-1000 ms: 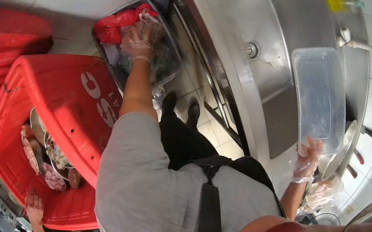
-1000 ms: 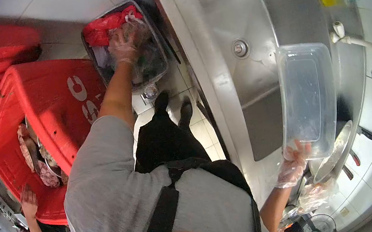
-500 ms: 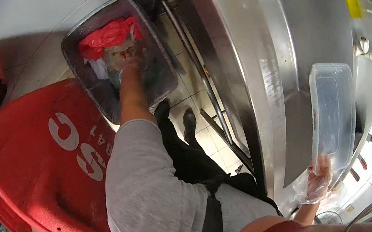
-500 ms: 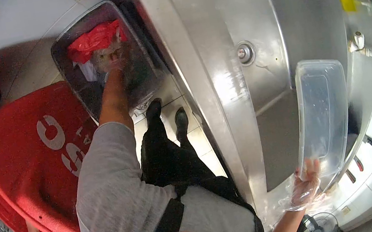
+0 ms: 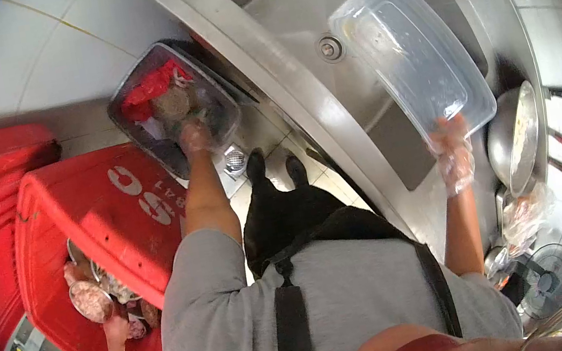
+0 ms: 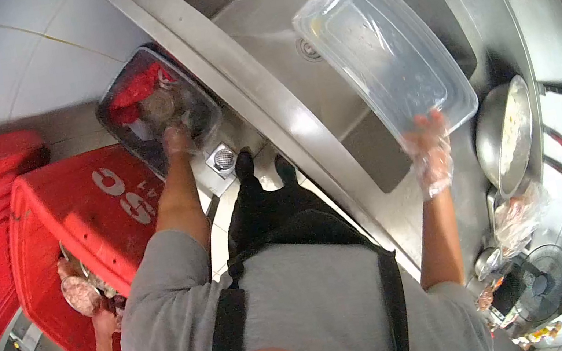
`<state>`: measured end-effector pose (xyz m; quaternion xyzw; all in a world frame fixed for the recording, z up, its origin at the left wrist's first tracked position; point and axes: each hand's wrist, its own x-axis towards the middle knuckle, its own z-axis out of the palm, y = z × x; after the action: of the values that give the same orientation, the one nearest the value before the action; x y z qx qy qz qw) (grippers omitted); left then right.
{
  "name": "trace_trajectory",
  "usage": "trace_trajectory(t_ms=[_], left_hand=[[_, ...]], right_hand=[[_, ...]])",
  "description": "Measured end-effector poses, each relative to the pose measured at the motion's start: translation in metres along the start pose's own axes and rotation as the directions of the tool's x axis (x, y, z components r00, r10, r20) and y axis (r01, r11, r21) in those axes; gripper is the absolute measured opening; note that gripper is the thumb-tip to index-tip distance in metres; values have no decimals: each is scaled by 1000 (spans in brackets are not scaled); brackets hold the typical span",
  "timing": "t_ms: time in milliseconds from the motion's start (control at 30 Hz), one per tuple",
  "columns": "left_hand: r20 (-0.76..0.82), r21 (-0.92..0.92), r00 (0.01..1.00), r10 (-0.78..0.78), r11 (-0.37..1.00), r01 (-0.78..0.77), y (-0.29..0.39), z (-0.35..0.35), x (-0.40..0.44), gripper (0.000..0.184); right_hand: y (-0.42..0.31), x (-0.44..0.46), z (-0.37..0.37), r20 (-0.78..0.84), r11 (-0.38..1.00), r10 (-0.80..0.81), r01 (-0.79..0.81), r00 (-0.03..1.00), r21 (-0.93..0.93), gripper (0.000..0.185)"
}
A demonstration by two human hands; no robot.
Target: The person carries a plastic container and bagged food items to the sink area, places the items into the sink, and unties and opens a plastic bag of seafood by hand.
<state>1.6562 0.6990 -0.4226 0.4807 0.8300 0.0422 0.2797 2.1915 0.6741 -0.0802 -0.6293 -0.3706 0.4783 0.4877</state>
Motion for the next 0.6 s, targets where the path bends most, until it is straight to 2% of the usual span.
trace_trajectory(t_ms=[33, 67, 100, 133, 167, 233, 267, 300, 333, 367, 433, 467, 500, 533, 567, 600], left_hand=[[-7, -82, 996, -88, 993, 88, 10, -12, -20, 32], [-29, -72, 996, -82, 994, 80, 18, -20, -39, 32], [-93, -109, 996, 5, 994, -15, 22, -24, -55, 31], [-159, -138, 983, 88, 984, -110, 26, -28, -72, 30], [-181, -128, 980, 82, 986, -106, 30, -33, -91, 30], [-418, -262, 881, 222, 899, -351, 44, -45, -129, 30], [-413, -320, 886, 211, 877, -358, 51, -51, -152, 30], [-417, -376, 891, 178, 859, -348, 61, -61, -178, 29], [-442, -367, 872, 211, 844, -391, 65, -61, -199, 28], [-469, -356, 854, 225, 837, -416, 62, -61, -223, 27], [-498, -327, 815, 298, 805, -494, 60, -71, -268, 25], [-453, -105, 838, 304, 915, -389, 50, -63, -289, 25], [-449, -187, 847, 286, 896, -402, 48, -79, -320, 25], [-445, -268, 855, 268, 871, -412, 46, -96, -351, 25], [-480, -273, 850, 216, 884, -379, 31, -94, -376, 25], [-491, -287, 843, 218, 874, -393, 16, -87, -398, 25]], right_hand=[[4, 6, -5, 23, 994, -103, 103, 994, -33, 61], [-1, 13, -2, 23, 994, -112, 112, 993, -10, 61], [-9, 21, 5, -29, 897, -303, 275, 952, -347, 60], [-18, 25, 10, -14, 671, -489, 366, 872, -645, 60], [-31, 26, 16, -10, 681, -494, 380, 869, -626, 60], [-54, 29, 28, 276, 196, -741, 590, 612, -783, 51], [-53, 33, 22, 368, 155, -705, 638, 606, -755, 47], [-52, 38, 19, 410, 162, -707, 697, 576, -699, 47], [-50, 43, 19, 257, 500, -646, 653, 719, -569, 47], [-48, 46, 23, 177, 775, -484, 514, 857, -368, 47], [-54, 53, 18, 280, 433, -633, 630, 722, -644, 49], [-54, 63, 13, 336, 290, -691, 671, 640, -683, 54], [-45, 82, 7, 333, 263, -748, 717, 574, -646, 62], [-45, 80, 2, 324, 223, -731, 659, 600, -718, 61], [-5, 143, -33, 208, 551, -600, 588, 772, -592, 64], [0, 142, -37, 119, 705, -421, 407, 899, -582, 62]])
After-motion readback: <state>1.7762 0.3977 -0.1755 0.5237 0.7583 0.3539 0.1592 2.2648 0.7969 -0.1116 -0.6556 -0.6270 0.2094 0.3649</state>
